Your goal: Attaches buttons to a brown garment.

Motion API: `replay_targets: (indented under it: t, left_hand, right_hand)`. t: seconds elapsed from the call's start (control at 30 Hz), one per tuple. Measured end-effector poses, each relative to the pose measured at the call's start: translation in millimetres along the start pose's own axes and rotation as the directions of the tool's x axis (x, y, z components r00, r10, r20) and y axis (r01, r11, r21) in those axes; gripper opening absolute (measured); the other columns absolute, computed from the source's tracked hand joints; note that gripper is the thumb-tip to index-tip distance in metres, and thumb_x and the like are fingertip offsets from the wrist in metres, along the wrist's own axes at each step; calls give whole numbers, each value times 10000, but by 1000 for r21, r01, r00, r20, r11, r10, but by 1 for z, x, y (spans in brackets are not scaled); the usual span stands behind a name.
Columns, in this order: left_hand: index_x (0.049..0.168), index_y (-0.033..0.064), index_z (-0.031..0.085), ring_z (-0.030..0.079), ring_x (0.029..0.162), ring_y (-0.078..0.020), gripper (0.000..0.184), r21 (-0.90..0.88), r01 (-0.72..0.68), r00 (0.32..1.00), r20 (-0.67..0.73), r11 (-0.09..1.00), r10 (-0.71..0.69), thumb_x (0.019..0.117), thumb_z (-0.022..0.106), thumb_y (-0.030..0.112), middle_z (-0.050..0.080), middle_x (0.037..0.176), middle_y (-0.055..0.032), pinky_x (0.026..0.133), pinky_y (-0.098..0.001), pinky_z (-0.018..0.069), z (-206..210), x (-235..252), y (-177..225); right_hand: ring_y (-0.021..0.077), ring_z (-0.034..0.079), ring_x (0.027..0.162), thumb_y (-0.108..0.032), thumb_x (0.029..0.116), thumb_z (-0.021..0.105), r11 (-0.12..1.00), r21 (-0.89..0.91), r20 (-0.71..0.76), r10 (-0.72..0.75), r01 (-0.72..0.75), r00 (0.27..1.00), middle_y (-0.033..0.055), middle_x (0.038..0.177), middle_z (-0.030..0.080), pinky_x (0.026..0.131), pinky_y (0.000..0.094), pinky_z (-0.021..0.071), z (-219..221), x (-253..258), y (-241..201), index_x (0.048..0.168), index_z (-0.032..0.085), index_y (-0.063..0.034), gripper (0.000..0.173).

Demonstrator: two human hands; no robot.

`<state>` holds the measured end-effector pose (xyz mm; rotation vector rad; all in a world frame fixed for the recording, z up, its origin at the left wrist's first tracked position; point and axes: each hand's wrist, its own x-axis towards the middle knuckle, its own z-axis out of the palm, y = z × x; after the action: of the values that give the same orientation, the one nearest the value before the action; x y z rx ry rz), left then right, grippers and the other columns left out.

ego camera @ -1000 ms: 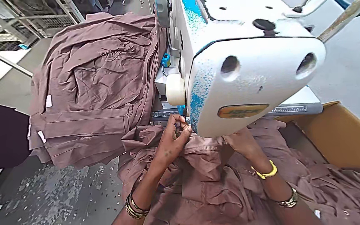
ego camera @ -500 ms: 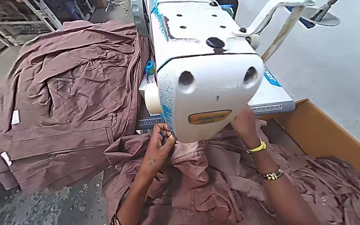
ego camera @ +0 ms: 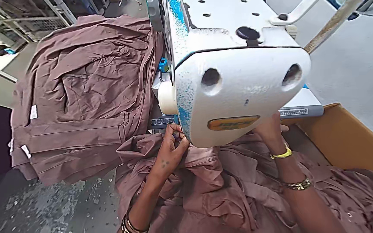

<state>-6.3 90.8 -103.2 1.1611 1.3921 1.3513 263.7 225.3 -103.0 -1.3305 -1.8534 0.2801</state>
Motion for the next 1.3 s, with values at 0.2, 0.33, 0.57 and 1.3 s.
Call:
replay_targets:
  t: [0.2, 0.33, 0.57, 1.3]
  left_hand:
    - [1009, 47, 603, 564, 690, -8, 271, 327, -50, 998, -23, 944, 60, 978, 579, 316, 590, 784, 37, 646, -239, 491, -5, -13, -14]
    - [795, 113, 646, 509, 523, -23, 384, 217, -410, 757, 622, 886, 198, 1026, 576, 413, 556, 593, 26, 493, -209, 422, -45, -57, 4]
    - [1201, 148, 686, 704, 914, -176, 413, 633, -432, 875, 467, 642, 128, 1053, 463, 463, 727, 1045, -15, 816, -417, 585, -75, -60, -11]
    - [1235, -17, 595, 607, 1068, -46, 387, 332, -361, 799, 591, 872, 105, 1003, 621, 291, 670, 1132, -127, 965, -278, 496, -131, -85, -4]
  right_hand:
    - [123, 669, 753, -95, 907, 713, 995, 46, 60, -94, 91, 994, 78, 871, 725, 695, 336, 548, -15, -5, -42, 977, 736, -17, 107]
    - [148, 641, 680, -127, 912, 683, 925, 37, 41, -380, 379, 924, 77, 770, 679, 633, 272, 531, -5, -19, -76, 872, 696, -31, 105]
    - [-62, 646, 745, -88, 898, 706, 930, 366, 309, -124, 2, 943, -45, 910, 714, 668, 127, 552, -7, -27, -81, 1000, 708, -69, 104]
    - [315, 675, 833, -273, 1005, 624, 967, -130, 527, 256, -221, 810, 182, 863, 692, 795, 541, 529, -85, -149, 60, 948, 707, 38, 327]
